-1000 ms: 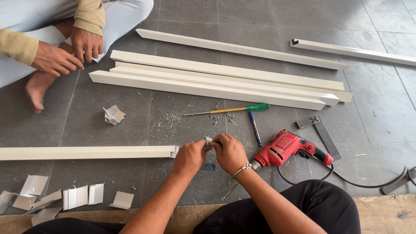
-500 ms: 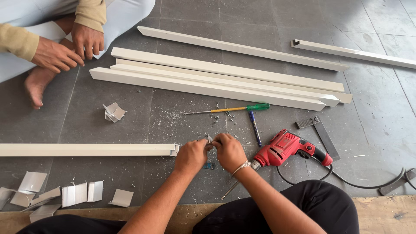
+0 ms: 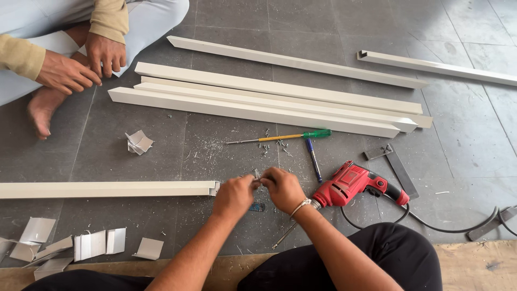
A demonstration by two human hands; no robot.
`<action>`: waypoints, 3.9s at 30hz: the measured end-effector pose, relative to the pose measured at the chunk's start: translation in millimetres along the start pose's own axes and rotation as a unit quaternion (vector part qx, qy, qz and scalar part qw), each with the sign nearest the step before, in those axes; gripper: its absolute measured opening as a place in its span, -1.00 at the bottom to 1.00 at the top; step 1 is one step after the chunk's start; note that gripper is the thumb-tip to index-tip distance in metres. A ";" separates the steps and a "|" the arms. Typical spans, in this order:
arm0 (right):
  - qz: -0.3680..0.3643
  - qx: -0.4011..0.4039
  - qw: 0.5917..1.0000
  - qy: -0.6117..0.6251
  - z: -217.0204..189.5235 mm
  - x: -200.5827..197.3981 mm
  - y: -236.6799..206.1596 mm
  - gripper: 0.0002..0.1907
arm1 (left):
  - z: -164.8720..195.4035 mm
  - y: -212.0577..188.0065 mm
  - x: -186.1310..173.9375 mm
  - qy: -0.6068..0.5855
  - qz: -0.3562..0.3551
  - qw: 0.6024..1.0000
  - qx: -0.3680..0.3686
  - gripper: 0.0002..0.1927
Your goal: The person assembles a white plastic molding by attaching a metal bracket to its end. They mark the bracket with a pen, drill a pilot hole, and then secure the bracket using a screwdriver and a power drill. The person also uses a square tool to check the alignment of the bracket.
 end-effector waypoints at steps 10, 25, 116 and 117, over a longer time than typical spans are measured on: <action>0.027 0.164 0.985 0.037 30.2 -31.2 -9.4 -0.84 | 2.3 7.6 -44.8 0.070 0.039 0.997 0.000 -0.78; -0.115 0.198 0.973 0.036 36.4 -7.8 -23.6 -0.77 | -29.5 8.1 -114.0 0.267 0.041 0.949 -0.162 -0.68; -0.154 -0.114 0.962 -0.194 -27.4 12.8 -39.6 -0.85 | -55.4 -63.4 47.7 -0.430 0.081 0.851 -0.291 -0.85; -0.150 -0.116 0.963 -0.194 -26.8 13.0 -39.8 -0.85 | -55.7 -64.2 49.2 -0.426 0.083 0.853 -0.289 -0.85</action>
Point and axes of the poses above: each hand's wrist, its own y-axis towards the middle knuckle, its own x-axis out of the palm, z = x × y, the point moved 10 cm from there along y, towards the middle knuckle, and after that the axes turned 15 degrees about -y, right-handed, at the moved point
